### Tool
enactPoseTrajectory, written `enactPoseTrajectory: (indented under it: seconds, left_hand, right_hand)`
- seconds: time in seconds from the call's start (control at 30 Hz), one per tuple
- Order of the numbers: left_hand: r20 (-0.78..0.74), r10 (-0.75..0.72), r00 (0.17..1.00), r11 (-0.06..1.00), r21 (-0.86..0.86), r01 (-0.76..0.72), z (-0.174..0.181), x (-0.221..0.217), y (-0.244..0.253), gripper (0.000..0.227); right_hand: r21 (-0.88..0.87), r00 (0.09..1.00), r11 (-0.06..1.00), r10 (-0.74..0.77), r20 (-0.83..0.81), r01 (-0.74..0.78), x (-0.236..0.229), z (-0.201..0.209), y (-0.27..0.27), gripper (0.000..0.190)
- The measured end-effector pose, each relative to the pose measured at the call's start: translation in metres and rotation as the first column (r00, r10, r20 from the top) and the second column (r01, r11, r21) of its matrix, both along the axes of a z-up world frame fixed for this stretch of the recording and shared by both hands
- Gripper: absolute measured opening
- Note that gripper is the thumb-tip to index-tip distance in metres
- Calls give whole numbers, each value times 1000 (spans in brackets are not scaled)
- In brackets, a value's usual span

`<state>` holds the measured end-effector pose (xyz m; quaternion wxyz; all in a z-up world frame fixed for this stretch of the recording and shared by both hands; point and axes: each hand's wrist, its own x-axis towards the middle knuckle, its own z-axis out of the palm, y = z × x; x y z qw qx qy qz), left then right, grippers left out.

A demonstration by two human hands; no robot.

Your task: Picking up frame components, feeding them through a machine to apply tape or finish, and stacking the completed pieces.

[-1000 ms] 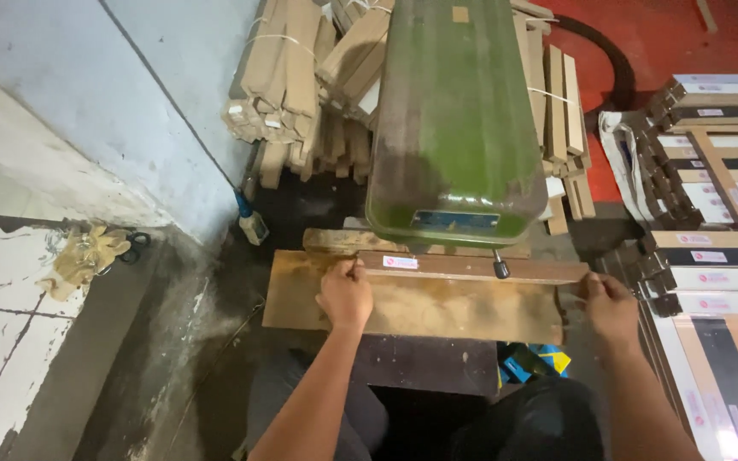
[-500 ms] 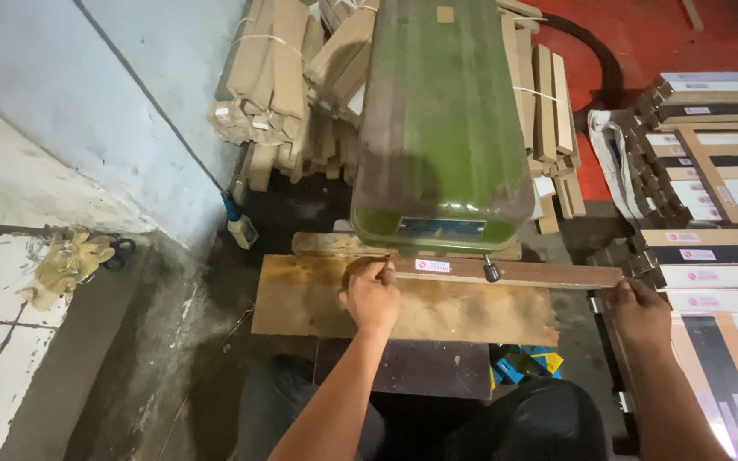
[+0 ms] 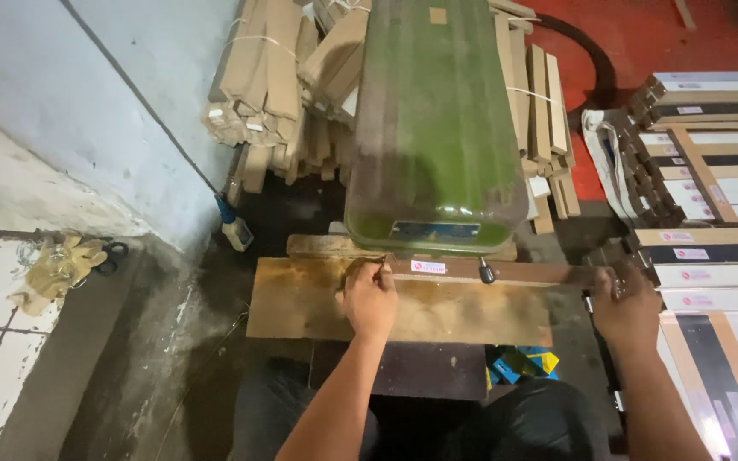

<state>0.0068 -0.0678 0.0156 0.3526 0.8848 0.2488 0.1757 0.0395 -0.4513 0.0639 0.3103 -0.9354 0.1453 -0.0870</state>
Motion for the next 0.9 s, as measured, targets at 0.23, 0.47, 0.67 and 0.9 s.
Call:
enactPoseTrajectory:
  seconds: [0.23,0.47,0.67,0.9]
  left_hand:
    - [203,-2,979,991,134,-26,-3,-8,-6,21]
    - [283,9,959,954,285,-93,18,-12,-6,19]
    - [280,9,960,947,305,-98,11,-8,-6,24]
    - [299,18,954,954,282,-106,15,-7,-8,20]
  right_hand:
    - [101,898,893,439,31,-439,-50,143,137,50]
    - [126,832,861,508,-221,-492,-22,116,177,40]
    - [220,883,897,426,-199,-383,52,94,200,44]
    - [366,885,807,439,152,-463,103,128,190,33]
